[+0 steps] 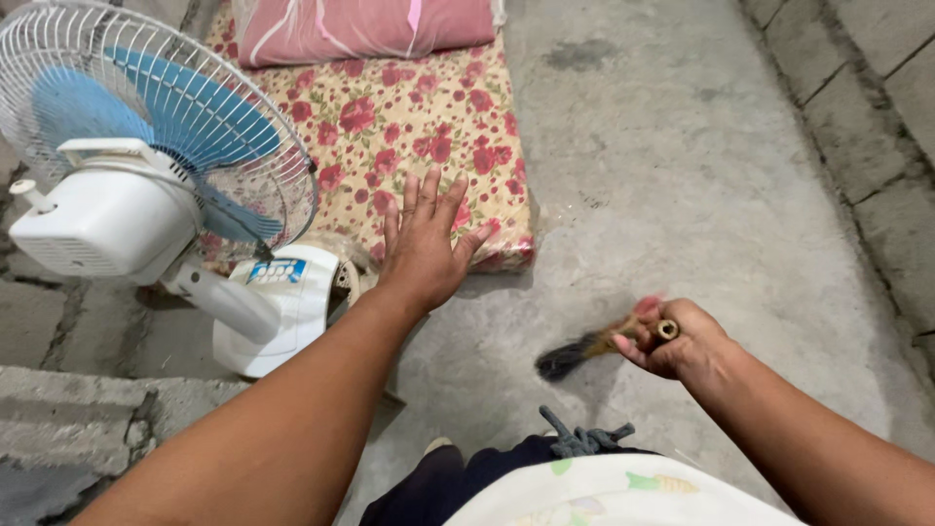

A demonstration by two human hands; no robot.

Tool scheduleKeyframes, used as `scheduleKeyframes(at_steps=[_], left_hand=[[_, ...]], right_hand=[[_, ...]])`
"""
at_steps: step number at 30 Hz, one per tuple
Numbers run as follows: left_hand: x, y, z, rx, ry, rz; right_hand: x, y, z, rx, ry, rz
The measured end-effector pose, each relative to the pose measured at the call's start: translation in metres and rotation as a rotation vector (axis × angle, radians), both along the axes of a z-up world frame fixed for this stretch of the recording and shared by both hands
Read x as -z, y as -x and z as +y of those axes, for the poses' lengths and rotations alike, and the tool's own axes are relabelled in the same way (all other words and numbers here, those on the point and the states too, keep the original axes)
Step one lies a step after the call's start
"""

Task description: The person sweeps a concrete floor with a small hand broom, moving around a standing fan and along the base of a bed with a mosquito net. The person uses the broom to gather dust and debris from the floor surface.

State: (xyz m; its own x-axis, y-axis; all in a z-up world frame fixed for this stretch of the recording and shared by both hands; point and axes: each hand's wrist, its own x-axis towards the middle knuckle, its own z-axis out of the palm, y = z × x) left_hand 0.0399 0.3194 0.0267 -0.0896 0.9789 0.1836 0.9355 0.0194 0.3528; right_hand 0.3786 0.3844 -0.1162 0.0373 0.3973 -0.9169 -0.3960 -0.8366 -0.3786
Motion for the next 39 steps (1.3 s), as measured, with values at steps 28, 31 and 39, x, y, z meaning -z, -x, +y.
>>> scheduleKeyframes(at_steps=[28, 31, 39], left_hand=[[-0.007, -0.126, 0.052, 0.184, -0.047, -0.043], [-0.010, -0.135, 0.058, 0.192, -0.029, -0.031], [-0.017, -0.147, 0.078, 0.230, -0.023, -0.033]], right_hand=[[-0.069, -0.106, -0.007, 0.078, -0.014, 0.120], [-0.079, -0.111, -0.002, 0.062, -0.052, 0.142], [-0.096, -0.121, 0.018, 0.063, -0.086, 0.166]])
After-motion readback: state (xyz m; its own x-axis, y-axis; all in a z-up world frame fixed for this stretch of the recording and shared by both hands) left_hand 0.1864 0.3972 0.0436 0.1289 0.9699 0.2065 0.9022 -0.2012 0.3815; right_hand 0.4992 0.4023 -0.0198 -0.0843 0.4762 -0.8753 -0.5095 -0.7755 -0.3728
